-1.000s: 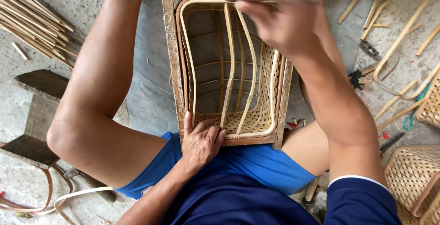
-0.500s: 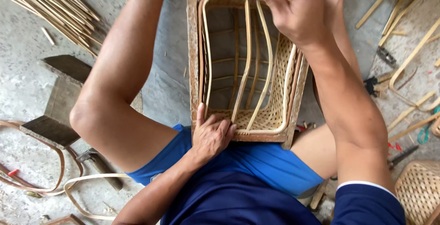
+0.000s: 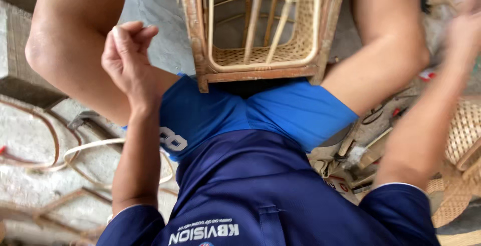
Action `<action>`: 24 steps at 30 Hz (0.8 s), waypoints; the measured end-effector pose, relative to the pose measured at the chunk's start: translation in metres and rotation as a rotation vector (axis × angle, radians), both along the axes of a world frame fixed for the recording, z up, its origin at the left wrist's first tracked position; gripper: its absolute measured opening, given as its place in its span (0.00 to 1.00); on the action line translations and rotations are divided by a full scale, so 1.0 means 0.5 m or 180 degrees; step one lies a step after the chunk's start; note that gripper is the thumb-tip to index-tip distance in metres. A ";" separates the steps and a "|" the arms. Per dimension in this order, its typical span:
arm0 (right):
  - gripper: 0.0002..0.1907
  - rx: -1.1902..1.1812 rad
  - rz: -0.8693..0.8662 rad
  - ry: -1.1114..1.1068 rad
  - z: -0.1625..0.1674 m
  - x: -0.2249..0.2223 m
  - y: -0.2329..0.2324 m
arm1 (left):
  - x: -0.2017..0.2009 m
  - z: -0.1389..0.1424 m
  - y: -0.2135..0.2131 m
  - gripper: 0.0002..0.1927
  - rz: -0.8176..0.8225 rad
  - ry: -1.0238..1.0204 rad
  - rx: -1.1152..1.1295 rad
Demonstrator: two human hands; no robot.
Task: The person sits on the workshop floor with a woven bamboo basket frame on their lap. They insert thin bamboo strips along the rim, tap them into place with a wooden mallet, cut and trim the strips with a knife, and press the woven sides to shape the basket.
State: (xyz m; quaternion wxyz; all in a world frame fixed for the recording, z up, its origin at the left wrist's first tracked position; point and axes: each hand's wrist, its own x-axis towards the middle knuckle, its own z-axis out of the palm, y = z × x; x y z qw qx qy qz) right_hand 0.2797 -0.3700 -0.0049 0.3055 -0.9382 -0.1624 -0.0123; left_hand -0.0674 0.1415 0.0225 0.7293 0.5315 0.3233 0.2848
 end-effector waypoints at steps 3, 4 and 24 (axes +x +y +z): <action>0.14 -0.0087 -0.0411 0.0038 -0.053 -0.139 -0.059 | -0.021 0.021 -0.028 0.18 -0.0349 0.0203 0.0339; 0.14 -0.0051 -0.0507 0.0056 -0.075 -0.175 -0.064 | -0.028 0.031 -0.045 0.19 -0.0505 0.0288 0.0665; 0.10 0.1429 -0.0252 -0.0315 0.173 -0.230 0.097 | -0.127 -0.048 -0.313 0.25 -0.2149 0.0929 -0.1295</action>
